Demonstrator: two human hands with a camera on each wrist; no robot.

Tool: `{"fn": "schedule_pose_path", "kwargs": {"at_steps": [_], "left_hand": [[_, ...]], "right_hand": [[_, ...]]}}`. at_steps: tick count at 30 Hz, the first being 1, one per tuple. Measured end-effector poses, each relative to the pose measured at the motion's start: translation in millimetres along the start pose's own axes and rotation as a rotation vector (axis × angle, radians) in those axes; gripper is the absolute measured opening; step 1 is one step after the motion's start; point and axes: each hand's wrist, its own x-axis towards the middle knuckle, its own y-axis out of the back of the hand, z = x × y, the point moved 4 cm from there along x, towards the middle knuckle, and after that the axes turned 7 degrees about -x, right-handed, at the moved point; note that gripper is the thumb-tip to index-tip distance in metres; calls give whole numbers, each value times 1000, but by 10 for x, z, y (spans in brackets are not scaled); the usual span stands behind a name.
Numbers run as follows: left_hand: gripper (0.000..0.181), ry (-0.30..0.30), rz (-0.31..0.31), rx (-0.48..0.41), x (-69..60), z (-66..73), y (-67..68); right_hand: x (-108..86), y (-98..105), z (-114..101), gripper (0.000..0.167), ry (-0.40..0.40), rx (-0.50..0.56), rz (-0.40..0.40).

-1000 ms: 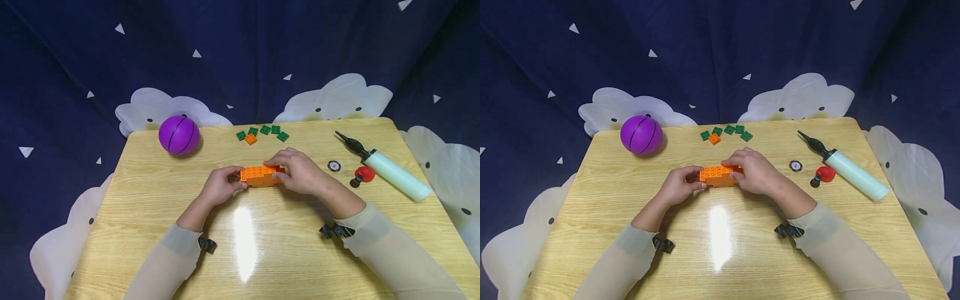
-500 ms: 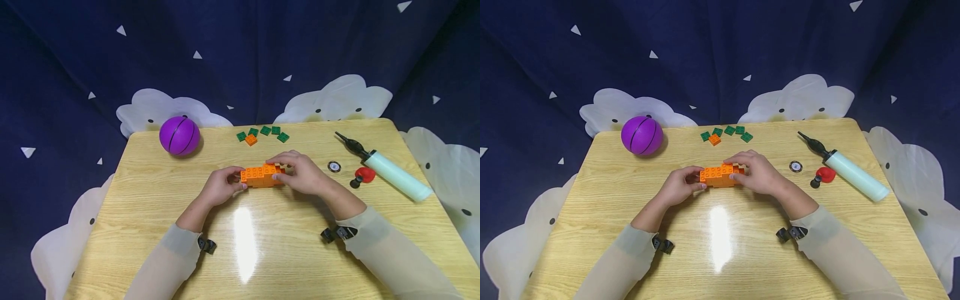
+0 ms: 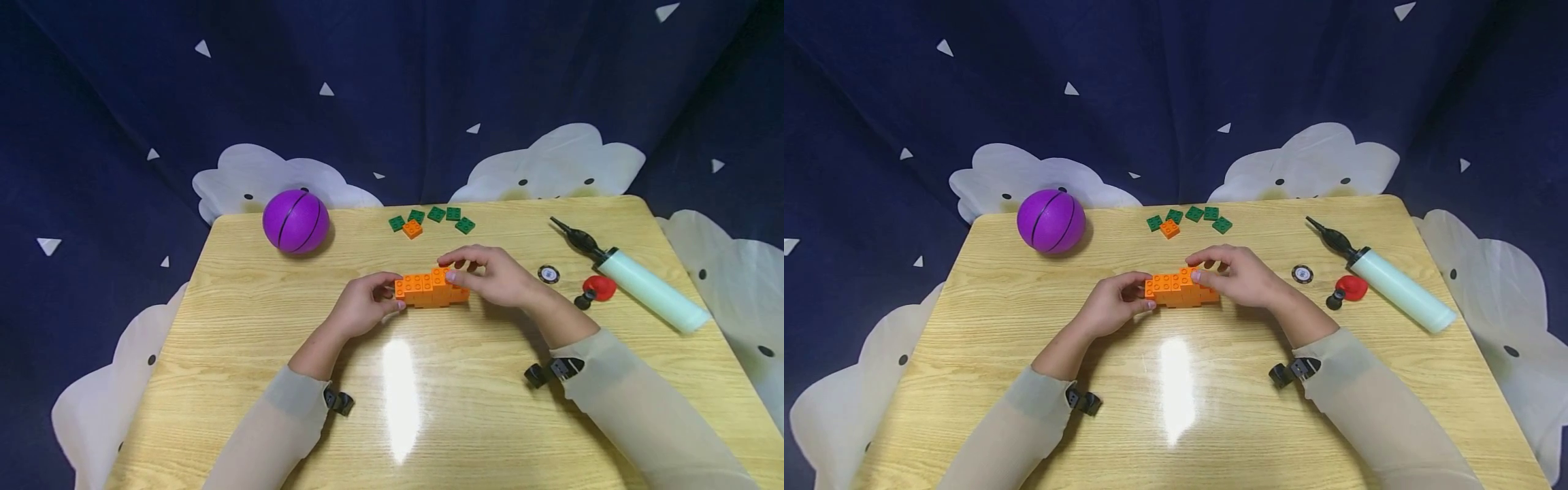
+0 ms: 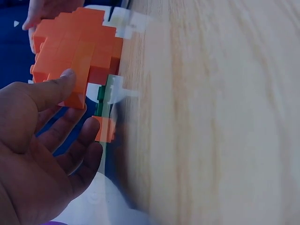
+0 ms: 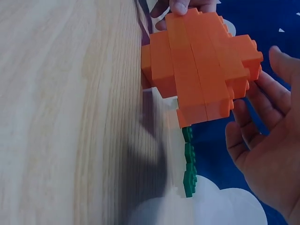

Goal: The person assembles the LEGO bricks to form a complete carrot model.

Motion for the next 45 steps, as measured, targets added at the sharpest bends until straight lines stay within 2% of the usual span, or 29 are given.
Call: {"fn": "schedule_pose_path", "kwargs": {"at_steps": [5, 12, 19, 26, 35, 40, 45], "left_hand": [[44, 6, -3, 3, -7, 4, -4], [44, 9, -8, -6, -9, 16, -3], [44, 13, -8, -5, -6, 24, 4], [44, 12, -10, 4, -5, 25, 0], [45, -8, -14, 17, 1, 26, 5], [45, -18, -17, 8, 1, 24, 0], [45, -15, -19, -3, 0, 22, 2]], "right_hand": [[86, 14, 89, 34, -64, 1, 38], [231, -33, 190, 38, -133, -23, 23], [440, -116, 287, 37, -137, -98, 13], [589, -155, 354, 39, -143, -102, 7], [777, -202, 414, 41, -122, -173, 6], [875, -219, 456, 45, -131, -221, -12], [990, -233, 511, 53, -104, -287, -13]]}}
